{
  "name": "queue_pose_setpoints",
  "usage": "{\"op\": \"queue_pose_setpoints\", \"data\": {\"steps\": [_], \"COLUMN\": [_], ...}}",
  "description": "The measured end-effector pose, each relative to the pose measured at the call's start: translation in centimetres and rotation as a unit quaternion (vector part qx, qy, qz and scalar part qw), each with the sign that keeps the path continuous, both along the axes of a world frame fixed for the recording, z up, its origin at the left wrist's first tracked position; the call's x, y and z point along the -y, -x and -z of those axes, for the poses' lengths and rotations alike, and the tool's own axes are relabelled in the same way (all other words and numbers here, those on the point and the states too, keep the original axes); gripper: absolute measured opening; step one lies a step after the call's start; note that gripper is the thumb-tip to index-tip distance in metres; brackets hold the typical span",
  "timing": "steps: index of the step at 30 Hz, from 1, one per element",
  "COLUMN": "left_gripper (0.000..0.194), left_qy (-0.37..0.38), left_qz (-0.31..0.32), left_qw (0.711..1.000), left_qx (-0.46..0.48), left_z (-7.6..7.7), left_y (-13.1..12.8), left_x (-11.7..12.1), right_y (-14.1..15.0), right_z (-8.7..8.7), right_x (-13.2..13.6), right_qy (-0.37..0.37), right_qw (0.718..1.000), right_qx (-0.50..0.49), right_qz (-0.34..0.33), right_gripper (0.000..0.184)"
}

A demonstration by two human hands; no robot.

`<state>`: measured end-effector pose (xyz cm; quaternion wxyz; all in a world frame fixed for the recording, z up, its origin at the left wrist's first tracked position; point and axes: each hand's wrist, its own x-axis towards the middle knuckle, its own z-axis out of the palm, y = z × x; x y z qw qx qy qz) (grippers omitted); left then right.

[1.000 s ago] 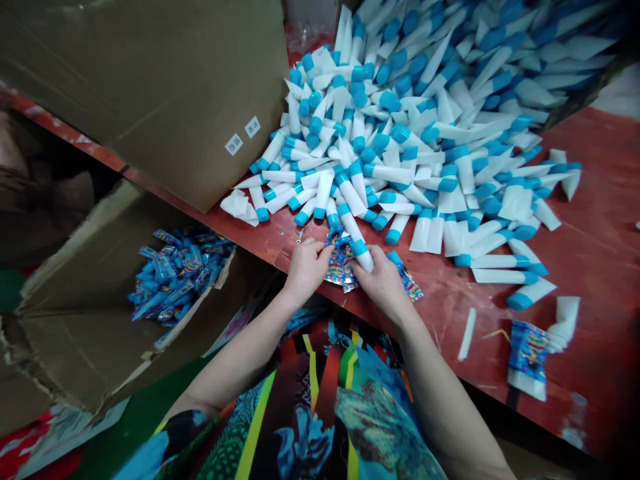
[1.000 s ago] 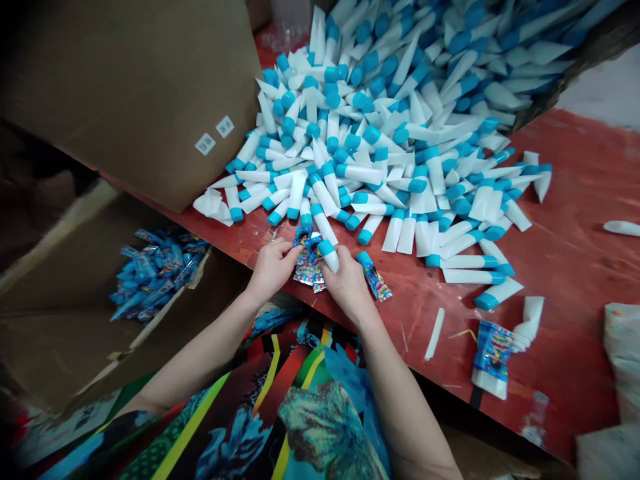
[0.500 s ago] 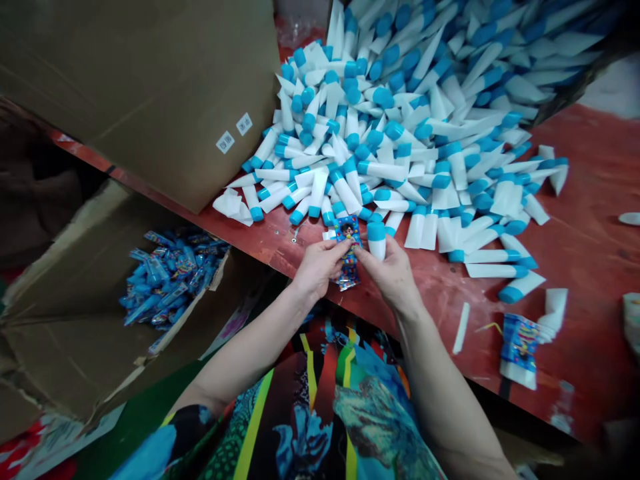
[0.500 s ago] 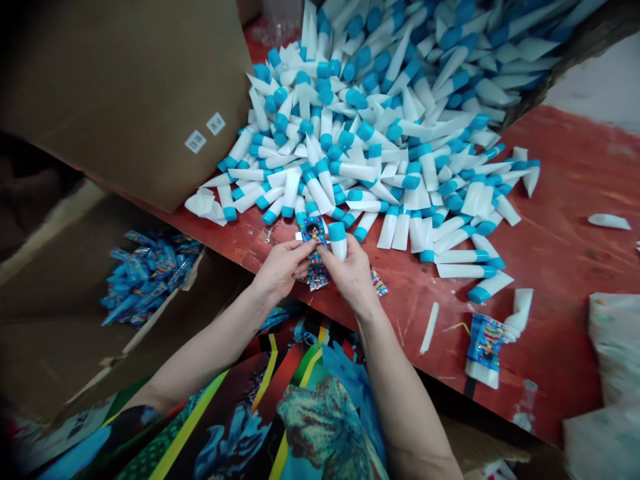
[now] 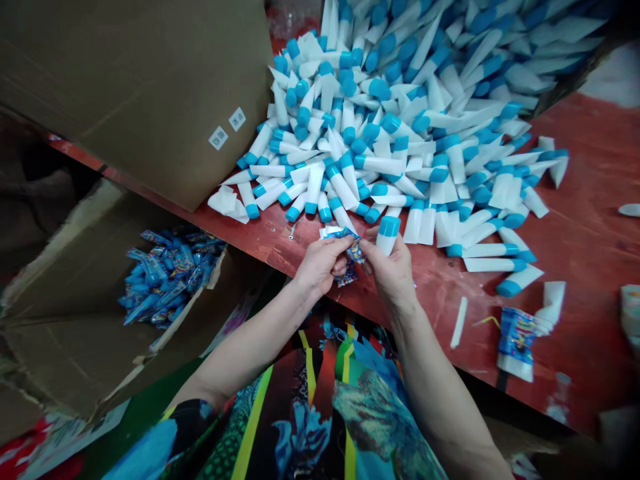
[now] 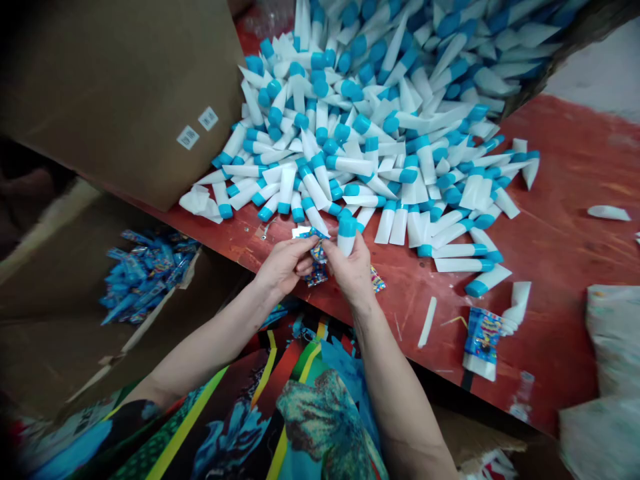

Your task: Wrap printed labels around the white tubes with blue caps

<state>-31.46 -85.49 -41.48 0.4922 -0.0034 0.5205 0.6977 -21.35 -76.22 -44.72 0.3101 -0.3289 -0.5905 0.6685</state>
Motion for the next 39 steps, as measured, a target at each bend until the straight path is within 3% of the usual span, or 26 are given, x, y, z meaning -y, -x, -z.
{"op": "queue_pose_setpoints", "data": {"steps": [2,6,9,13,19,22,29,33,36,39], "left_gripper": [0.048,0.050,0.049,0.052,0.049,0.045,0.055,0.052,0.052,0.054], "left_qy": [-0.010,0.014,0.021,0.013,0.011,0.012,-0.008,-0.020,-0.030,-0.035], "left_qz": [-0.027,-0.069,-0.067,-0.060,-0.055,-0.054,0.065,0.057,0.032,0.035], "left_qw": [1.000,0.997,0.997,0.996,0.995,0.996,0.997,0.998,0.999,0.999], "left_qx": [-0.005,-0.020,-0.032,-0.059,-0.081,-0.075,-0.039,-0.025,-0.025,-0.020], "left_z": [0.0,0.3,0.5,0.7,0.5,0.2,0.0,0.0,0.1,0.4], "left_y": [-0.1,0.3,0.6,0.4,0.2,0.2,-0.8,-1.6,-1.3,-1.1], "left_x": [0.0,0.2,0.4,0.5,0.5,0.6,1.0,0.7,0.7,1.0], "right_y": [-0.1,-2.1,-4.3,-5.8,-5.7,-5.5,-4.7,-4.0,-4.7,-6.1], "right_z": [0.3,0.7,0.6,0.4,0.3,0.4,1.0,1.4,1.6,1.8], "right_x": [0.1,0.2,0.7,1.4,1.2,1.2,1.8,2.1,1.8,1.7], "right_qy": [0.066,0.050,-0.066,-0.265,-0.378,-0.402,-0.391,-0.342,-0.253,-0.098], "right_qw": [0.996,0.997,0.995,0.952,0.885,0.871,0.891,0.921,0.959,0.986], "right_qx": [-0.058,-0.055,0.007,0.126,0.249,0.261,0.215,0.188,0.117,0.078], "right_qz": [0.010,-0.035,-0.076,-0.084,-0.108,-0.107,-0.078,-0.006,-0.042,-0.112], "right_gripper": [0.050,0.053,0.049,0.048,0.061,0.060,0.052,0.044,0.051,0.057]}}
